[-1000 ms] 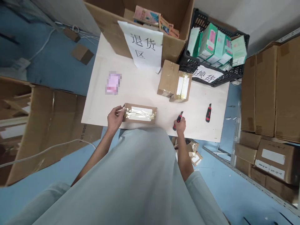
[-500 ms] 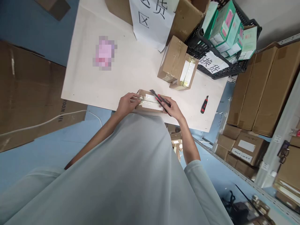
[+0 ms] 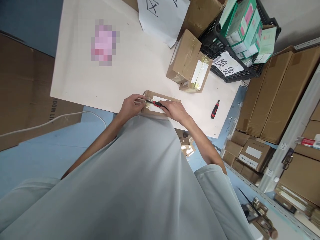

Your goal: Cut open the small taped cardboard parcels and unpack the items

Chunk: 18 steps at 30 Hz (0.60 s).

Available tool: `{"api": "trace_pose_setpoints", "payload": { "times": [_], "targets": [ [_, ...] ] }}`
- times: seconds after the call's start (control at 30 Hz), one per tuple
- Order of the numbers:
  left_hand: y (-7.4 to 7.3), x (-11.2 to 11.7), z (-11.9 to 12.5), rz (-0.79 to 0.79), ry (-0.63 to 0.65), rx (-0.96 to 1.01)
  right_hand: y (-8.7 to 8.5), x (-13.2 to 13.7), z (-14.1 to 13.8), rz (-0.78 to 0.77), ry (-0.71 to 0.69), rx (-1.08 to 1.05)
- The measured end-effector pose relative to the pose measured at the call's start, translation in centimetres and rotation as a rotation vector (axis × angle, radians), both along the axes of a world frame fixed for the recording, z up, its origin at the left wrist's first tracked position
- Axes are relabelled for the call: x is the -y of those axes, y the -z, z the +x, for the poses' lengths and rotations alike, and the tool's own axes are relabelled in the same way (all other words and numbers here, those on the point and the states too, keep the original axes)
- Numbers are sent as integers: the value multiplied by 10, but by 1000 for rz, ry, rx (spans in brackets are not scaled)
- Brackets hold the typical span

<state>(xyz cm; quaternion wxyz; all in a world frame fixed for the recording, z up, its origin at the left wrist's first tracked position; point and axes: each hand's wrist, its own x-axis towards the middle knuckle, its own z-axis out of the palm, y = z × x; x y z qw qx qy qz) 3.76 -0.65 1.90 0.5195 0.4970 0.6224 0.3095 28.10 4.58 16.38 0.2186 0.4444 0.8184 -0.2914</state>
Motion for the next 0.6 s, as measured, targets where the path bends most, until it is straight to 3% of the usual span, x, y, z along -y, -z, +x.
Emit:
{"api": "trace_pose_setpoints", "payload": {
  "times": [0.4, 0.6],
  "targets": [
    [0, -2, 0, 5, -5, -36, -11, 7, -26, 90, -281, 251],
    [-3, -1, 4, 16, -16, -78, -22, 11, -42, 81, -286, 291]
  ]
}}
